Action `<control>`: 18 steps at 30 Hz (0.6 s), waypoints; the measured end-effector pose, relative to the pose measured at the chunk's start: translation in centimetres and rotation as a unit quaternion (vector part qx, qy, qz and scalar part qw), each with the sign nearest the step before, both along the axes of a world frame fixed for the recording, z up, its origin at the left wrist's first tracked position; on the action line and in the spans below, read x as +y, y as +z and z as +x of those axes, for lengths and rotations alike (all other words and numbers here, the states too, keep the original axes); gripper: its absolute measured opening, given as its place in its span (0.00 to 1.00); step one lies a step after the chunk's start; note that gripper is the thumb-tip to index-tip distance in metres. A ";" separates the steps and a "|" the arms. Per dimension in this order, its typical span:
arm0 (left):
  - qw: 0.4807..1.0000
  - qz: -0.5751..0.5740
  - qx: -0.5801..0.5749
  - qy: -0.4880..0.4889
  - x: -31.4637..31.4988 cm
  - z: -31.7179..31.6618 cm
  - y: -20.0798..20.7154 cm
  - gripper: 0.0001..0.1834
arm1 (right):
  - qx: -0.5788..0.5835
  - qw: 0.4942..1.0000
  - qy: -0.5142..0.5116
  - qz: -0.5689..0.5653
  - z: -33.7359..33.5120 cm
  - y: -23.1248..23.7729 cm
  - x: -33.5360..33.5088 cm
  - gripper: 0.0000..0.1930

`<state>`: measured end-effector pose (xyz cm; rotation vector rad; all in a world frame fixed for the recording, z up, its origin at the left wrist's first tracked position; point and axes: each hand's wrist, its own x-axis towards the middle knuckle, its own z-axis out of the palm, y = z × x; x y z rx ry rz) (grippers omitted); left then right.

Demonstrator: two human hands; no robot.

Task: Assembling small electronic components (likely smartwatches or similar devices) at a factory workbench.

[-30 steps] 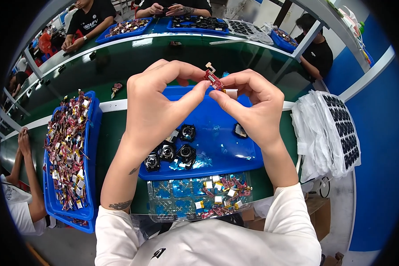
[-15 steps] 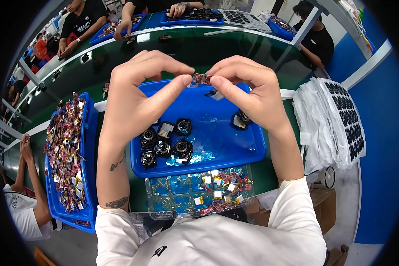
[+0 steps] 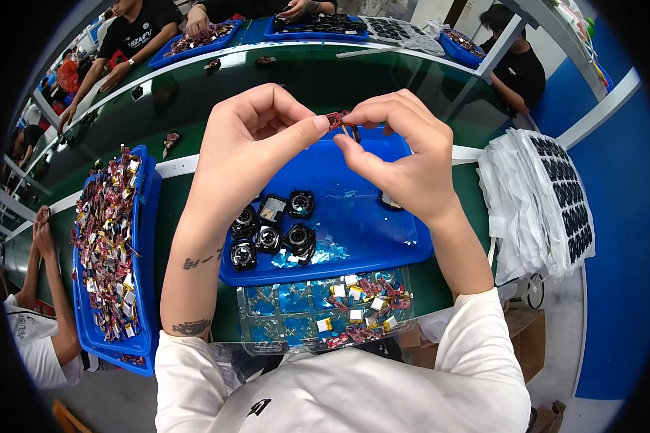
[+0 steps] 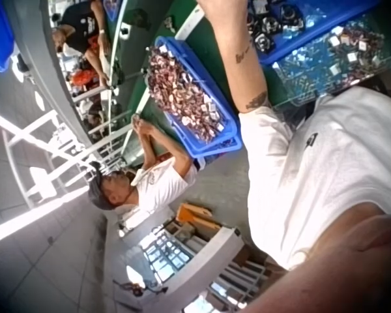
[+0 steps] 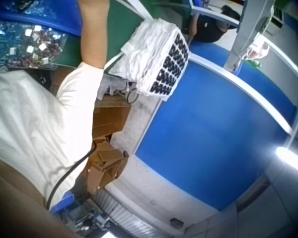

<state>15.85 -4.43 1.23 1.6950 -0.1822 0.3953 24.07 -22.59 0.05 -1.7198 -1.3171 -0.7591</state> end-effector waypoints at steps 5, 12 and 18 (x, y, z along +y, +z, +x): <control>0.997 0.023 -0.076 0.011 0.1 0.5 -0.6 0.06 | 0.234 0.966 0.112 0.002 0.7 0.2 -0.9 0.09; 0.995 -0.036 -0.090 0.013 -0.2 0.2 -0.7 0.08 | 0.445 0.866 0.210 0.091 1.0 -0.1 -0.3 0.14; 0.993 0.083 -0.087 0.018 -0.3 0.2 -0.5 0.06 | 0.422 0.881 0.213 0.029 1.3 0.3 -1.4 0.10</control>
